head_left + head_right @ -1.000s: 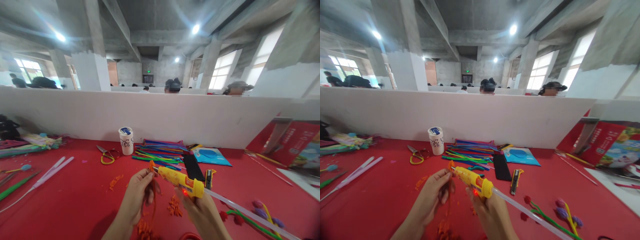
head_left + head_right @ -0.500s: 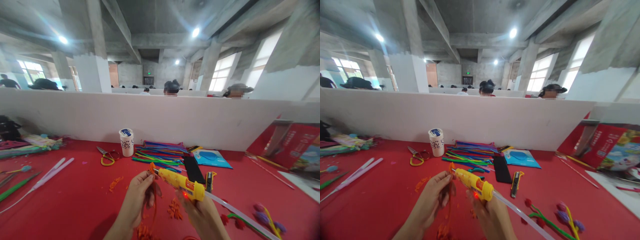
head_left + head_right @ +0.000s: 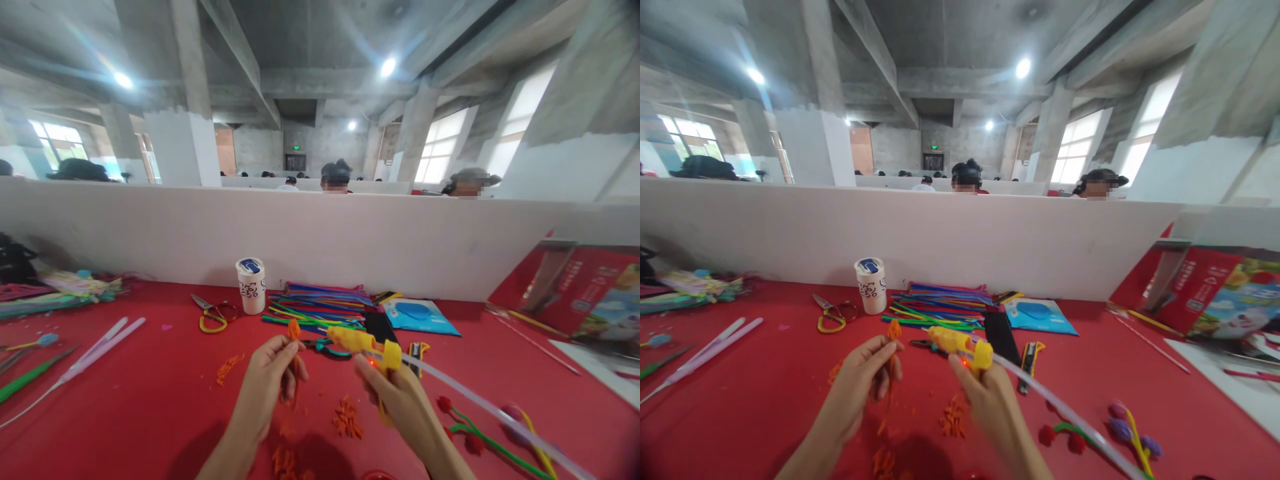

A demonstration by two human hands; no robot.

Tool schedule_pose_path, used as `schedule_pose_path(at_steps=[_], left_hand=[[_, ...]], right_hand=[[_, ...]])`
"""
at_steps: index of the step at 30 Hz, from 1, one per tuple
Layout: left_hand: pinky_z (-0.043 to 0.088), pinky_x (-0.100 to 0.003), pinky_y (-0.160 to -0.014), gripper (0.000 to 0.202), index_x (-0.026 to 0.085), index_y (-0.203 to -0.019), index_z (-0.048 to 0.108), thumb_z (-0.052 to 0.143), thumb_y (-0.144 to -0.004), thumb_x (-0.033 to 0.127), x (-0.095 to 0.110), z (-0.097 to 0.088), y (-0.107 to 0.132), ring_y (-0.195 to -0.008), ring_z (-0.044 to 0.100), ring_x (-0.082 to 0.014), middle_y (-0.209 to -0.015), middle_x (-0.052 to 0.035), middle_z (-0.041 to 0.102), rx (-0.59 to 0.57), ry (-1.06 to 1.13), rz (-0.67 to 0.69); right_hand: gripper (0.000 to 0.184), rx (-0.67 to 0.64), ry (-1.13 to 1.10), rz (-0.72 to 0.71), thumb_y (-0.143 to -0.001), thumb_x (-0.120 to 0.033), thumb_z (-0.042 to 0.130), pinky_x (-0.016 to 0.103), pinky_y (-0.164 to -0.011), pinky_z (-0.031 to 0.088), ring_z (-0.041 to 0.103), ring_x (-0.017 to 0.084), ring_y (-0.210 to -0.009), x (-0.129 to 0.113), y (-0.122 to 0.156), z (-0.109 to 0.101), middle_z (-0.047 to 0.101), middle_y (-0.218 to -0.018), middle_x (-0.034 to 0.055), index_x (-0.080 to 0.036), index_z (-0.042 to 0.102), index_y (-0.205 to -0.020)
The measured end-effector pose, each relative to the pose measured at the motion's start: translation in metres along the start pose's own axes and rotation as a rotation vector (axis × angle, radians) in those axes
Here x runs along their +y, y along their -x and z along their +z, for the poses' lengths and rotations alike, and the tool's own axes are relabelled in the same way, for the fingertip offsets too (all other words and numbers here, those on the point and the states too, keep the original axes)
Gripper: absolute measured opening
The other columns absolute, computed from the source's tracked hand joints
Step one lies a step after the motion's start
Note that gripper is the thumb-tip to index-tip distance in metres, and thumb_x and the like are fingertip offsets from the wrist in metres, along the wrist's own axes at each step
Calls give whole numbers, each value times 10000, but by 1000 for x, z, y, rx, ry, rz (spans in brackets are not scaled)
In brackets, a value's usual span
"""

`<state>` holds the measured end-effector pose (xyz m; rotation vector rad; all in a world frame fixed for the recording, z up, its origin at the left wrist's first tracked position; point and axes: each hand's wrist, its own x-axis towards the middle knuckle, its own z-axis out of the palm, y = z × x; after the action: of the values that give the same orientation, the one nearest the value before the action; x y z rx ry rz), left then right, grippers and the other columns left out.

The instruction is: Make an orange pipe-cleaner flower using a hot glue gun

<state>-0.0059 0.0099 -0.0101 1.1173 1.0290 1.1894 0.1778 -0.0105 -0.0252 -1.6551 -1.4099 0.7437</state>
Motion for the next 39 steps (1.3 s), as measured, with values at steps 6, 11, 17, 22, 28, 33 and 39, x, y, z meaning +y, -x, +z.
schedule_pose_path(at_steps=[6, 11, 17, 22, 28, 33, 39], left_hand=[[206, -134, -333, 153, 146, -736, 560, 520, -748, 293, -1, 4, 1, -295, 361, -26, -448, 28, 580, -62, 45, -90], [208, -133, -333, 152, 145, -730, 554, 512, -753, 289, -2, 5, 1, -295, 354, -23, -450, 23, 583, -80, 31, -104], [191, -129, -326, 155, 145, -706, 540, 502, -761, 285, -5, 3, -2, -283, 345, -15, -436, 26, 578, -85, -3, -118], [187, -134, -325, 151, 146, -705, 532, 487, -771, 275, -6, 7, 0, -281, 340, -18, -442, 15, 592, -124, -26, -114], [181, -141, -326, 155, 145, -706, 546, 486, -763, 275, -7, 12, 4, -272, 342, -22, -435, 15, 593, -137, -74, -122], [192, -159, -303, 159, 165, -655, 515, 503, -734, 302, -12, 17, 3, -239, 328, -39, -427, 12, 606, -160, -117, -135], [210, -173, -306, 191, 175, -606, 513, 513, -726, 324, -21, 21, 3, -231, 325, -51, -395, 18, 592, -184, -215, -101]], right_hand=[[119, -101, 153, 37, -689, -196, 460, 178, -375, 316, 448, 95, -356, 56, -37, 6, 470, -393, -53, -178, 473, -572], [215, -64, 422, -65, -732, -264, 515, 248, -517, 387, 571, 176, -565, 73, -43, 6, 589, -568, 56, -163, 511, -542], [99, -205, 544, -420, -742, -147, 520, 271, -798, 377, 545, 195, -904, 57, -32, 43, 624, -881, 65, -189, 609, -725], [145, -263, 513, -507, -738, -71, 501, 351, -842, 366, 541, 234, -905, 64, -33, 73, 636, -814, 109, -151, 606, -680], [161, -159, 260, -419, -765, -111, 420, 262, -608, 435, 568, 157, -644, 41, -32, 42, 621, -688, 33, -152, 575, -759], [170, -129, 18, -368, -795, -231, 422, 212, -580, 453, 589, 132, -651, 0, -13, 2, 624, -705, 23, -153, 572, -803], [158, -201, -194, -313, -762, -189, 458, 214, -613, 452, 611, 133, -675, -13, 4, -1, 656, -728, 14, -181, 599, -831]])
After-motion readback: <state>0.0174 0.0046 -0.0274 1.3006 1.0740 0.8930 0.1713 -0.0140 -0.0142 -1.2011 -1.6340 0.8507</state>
